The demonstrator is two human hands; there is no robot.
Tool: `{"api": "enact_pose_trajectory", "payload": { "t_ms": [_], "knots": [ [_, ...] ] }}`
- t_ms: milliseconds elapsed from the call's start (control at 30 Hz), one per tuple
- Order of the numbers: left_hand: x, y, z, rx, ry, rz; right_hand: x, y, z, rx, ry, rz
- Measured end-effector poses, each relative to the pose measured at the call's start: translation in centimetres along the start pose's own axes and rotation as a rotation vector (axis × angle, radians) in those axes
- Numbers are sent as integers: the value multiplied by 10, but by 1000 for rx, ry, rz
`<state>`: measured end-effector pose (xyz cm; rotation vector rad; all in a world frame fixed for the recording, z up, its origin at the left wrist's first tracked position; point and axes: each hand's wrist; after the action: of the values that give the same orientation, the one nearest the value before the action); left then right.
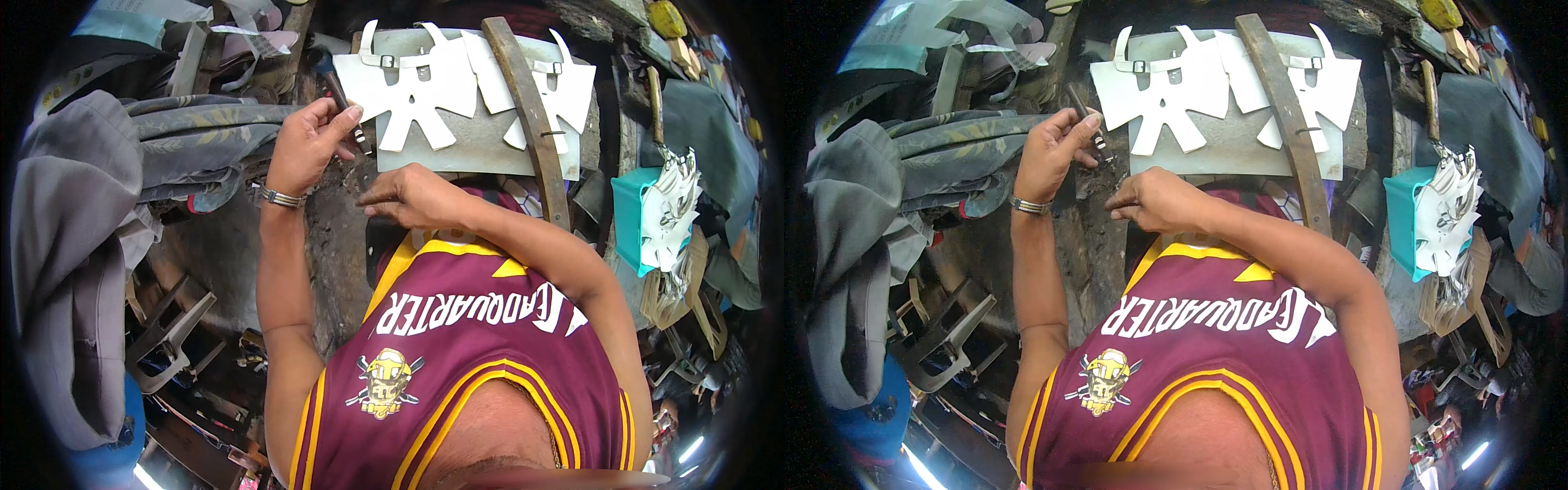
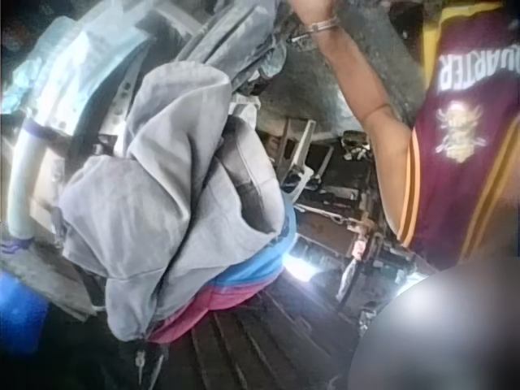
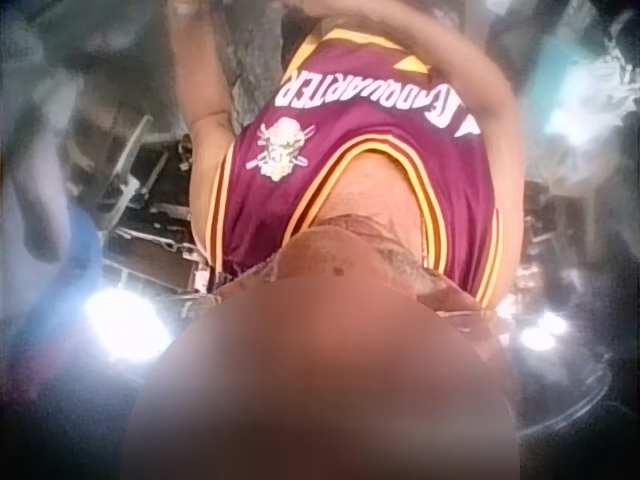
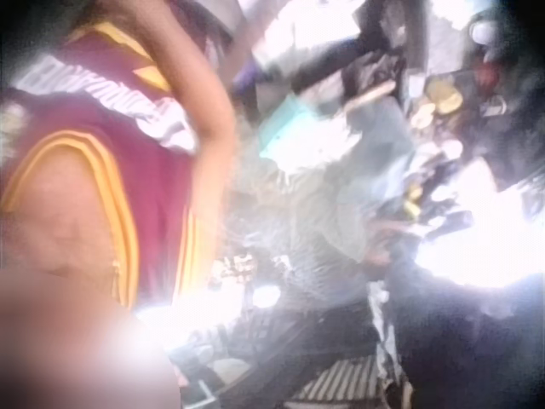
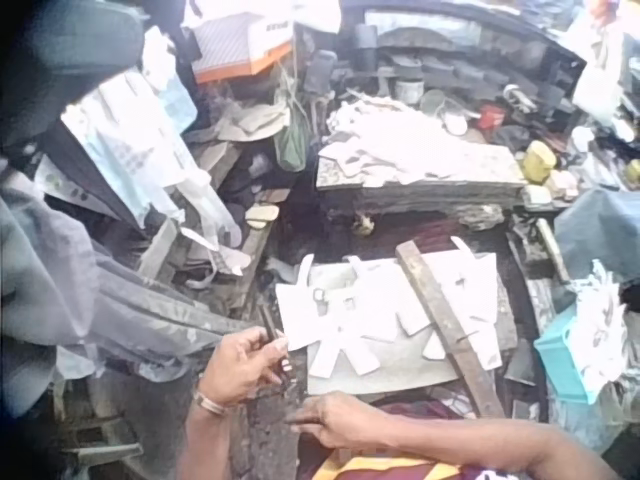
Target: The person repeatedly picks white shoe parts, places them on a work surface, and uses a metal punch and hammer to drive fasteners into each part. Finished parts are set aside on the workbench.
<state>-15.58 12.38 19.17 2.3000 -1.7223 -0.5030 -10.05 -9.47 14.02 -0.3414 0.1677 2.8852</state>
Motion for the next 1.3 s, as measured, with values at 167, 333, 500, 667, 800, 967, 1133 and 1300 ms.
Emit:
{"api": "enact_pose_trajectory", "payload": {
  "t_ms": [167, 333, 500, 667, 800, 967, 1133, 1300],
  "knots": [
    [15, -21, 8, 79, 118, -7, -27, 15, 6, 151, 69, -277],
    [32, -36, 11, 93, 162, 41, -51, 3, 6, 292, -386, -566],
    [46, -34, 10, 113, 159, 21, -52, -5, 5, 389, -826, -509],
    [44, -29, 12, 103, 112, 14, -42, -9, 0, 366, -982, -481],
    [37, -25, 11, 97, 17, 14, -38, -11, -7, 411, -1161, -437],
    [33, -21, 5, 93, -33, 16, -31, -17, -8, 423, -1262, -438],
    [18, -13, 0, 398, -674, -246, -27, -6, 2, 405, -1064, -254],
    [-15, 1, 3, 417, -1400, -297, -6, 14, 11, 96, 380, 351]
  ]
}}
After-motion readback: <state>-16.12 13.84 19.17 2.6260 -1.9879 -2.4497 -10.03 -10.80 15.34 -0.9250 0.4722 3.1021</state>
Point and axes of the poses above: each hand's wrist, its own y-axis away from the middle knuckle, its own x-axis out of the palm, z = x × y
